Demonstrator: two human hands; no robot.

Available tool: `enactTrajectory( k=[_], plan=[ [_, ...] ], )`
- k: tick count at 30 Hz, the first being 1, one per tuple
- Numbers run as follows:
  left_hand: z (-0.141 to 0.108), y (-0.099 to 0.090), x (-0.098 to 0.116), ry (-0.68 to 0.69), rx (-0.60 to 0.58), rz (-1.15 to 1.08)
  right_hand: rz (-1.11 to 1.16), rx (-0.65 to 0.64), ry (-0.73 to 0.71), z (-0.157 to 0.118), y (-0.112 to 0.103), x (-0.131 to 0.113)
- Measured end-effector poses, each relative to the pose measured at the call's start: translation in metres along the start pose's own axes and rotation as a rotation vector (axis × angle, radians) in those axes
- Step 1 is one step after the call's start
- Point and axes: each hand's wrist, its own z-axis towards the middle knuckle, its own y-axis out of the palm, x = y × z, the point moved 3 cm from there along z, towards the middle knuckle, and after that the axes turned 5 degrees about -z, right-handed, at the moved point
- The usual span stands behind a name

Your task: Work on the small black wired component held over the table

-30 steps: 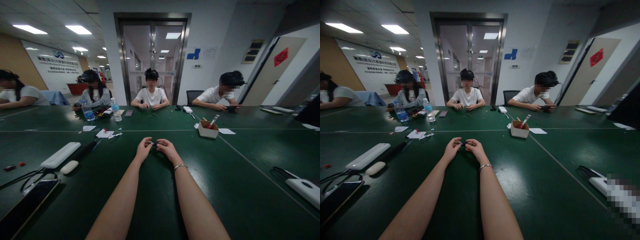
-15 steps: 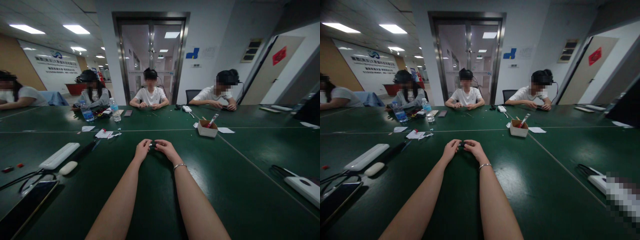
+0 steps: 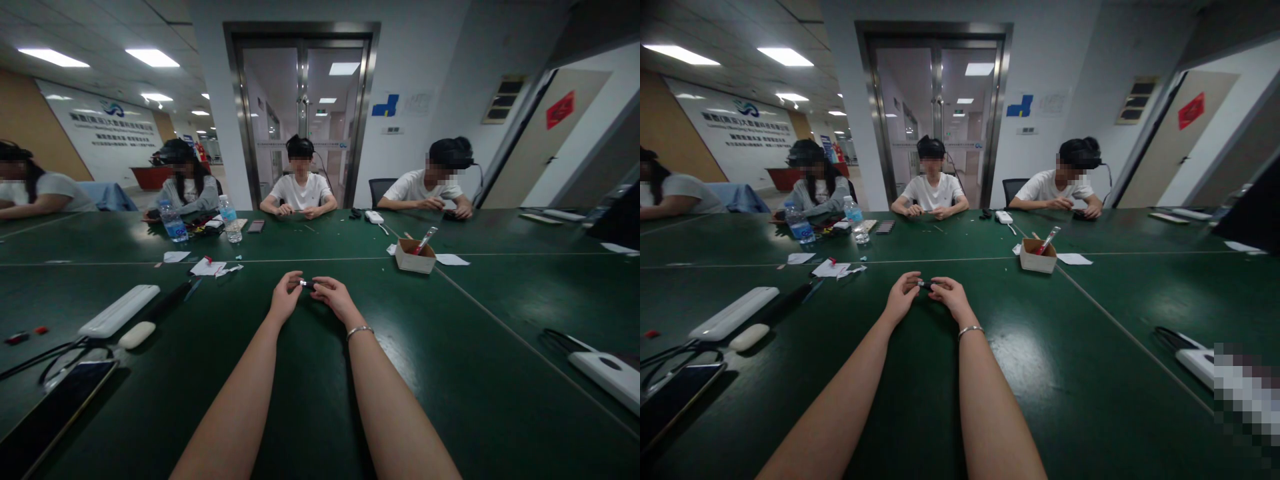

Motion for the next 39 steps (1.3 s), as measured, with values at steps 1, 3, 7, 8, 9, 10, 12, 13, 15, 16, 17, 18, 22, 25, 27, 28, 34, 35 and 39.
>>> enactTrajectory(
  k=[1, 3, 7, 8, 9, 10, 12, 13, 15, 16, 17, 18, 22, 25, 27, 28, 34, 35, 39],
  plan=[
    [0.0, -0.0001, 0.0004, 0.004, -0.002, 0.009, -0.002, 0.002, 0.004, -0.0002, 0.0001, -0.0004],
    [-0.0002, -0.0005, 0.0011, -0.011, 0.001, 0.026, -0.006, 0.006, 0.009, -0.0002, 0.0001, -0.0008],
    [-0.0006, -0.0015, 0.0017, -0.065, 0.022, 0.038, -0.012, -0.013, 0.008, 0.0002, 0.0007, -0.0004],
    [-0.0006, -0.0014, 0.0016, -0.075, 0.02, 0.041, -0.014, -0.023, 0.007, 0.0003, 0.001, -0.0003],
    [-0.0005, -0.0012, 0.0014, -0.082, 0.018, 0.048, -0.016, -0.032, 0.005, 0.0002, 0.0015, -0.0002],
    [-0.0005, -0.001, 0.001, -0.087, 0.018, 0.057, -0.019, -0.042, 0.002, 0.0002, 0.0019, -0.0001],
    [-0.0005, -0.0009, 0.0004, -0.096, 0.026, 0.075, -0.026, -0.057, -0.002, -0.0001, 0.0027, -0.0003],
    [-0.0006, -0.0011, 0.0002, -0.103, 0.034, 0.085, -0.031, -0.061, -0.001, -0.0002, 0.0031, -0.0005],
    [-0.0013, -0.0014, 0.0007, -0.117, 0.051, 0.106, -0.043, -0.062, 0.003, -0.0002, 0.0034, -0.0005],
    [-0.0018, -0.0015, 0.0014, -0.122, 0.053, 0.118, -0.049, -0.06, 0.005, -0.0002, 0.0034, -0.0005],
    [-0.0023, -0.0014, 0.0023, -0.128, 0.051, 0.129, -0.054, -0.059, 0.006, -0.0001, 0.0034, -0.0005],
    [-0.0028, -0.0012, 0.003, -0.135, 0.047, 0.138, -0.058, -0.057, 0.005, -0.0001, 0.0034, -0.0004],
    [-0.0033, -0.0004, 0.0026, -0.171, 0.044, 0.128, -0.066, -0.036, 0.007, 0.0002, 0.0027, -0.0004],
    [-0.0019, -0.0005, 0.0016, -0.139, 0.073, 0.031, -0.05, -0.012, 0.024, 0.0, 0.0018, -0.0006],
    [-0.0012, 0.0002, 0.0024, -0.095, 0.055, -0.041, -0.033, 0.0, 0.03, -0.0001, 0.0014, -0.0008],
    [-0.0011, 0.0008, 0.0032, -0.074, 0.036, -0.062, -0.026, 0.004, 0.029, -0.0002, 0.0012, -0.001],
    [-0.0015, 0.0019, 0.0028, -0.062, -0.04, -0.055, -0.008, -0.002, 0.025, -0.0007, 0.001, -0.0014],
    [-0.0014, 0.0014, 0.0017, -0.073, -0.034, -0.059, -0.007, -0.005, 0.024, -0.0009, 0.001, -0.0015],
    [0.0002, -0.0004, -0.0028, -0.091, -0.018, -0.065, -0.008, -0.021, 0.021, -0.0013, 0.0008, -0.0014]
  ],
)
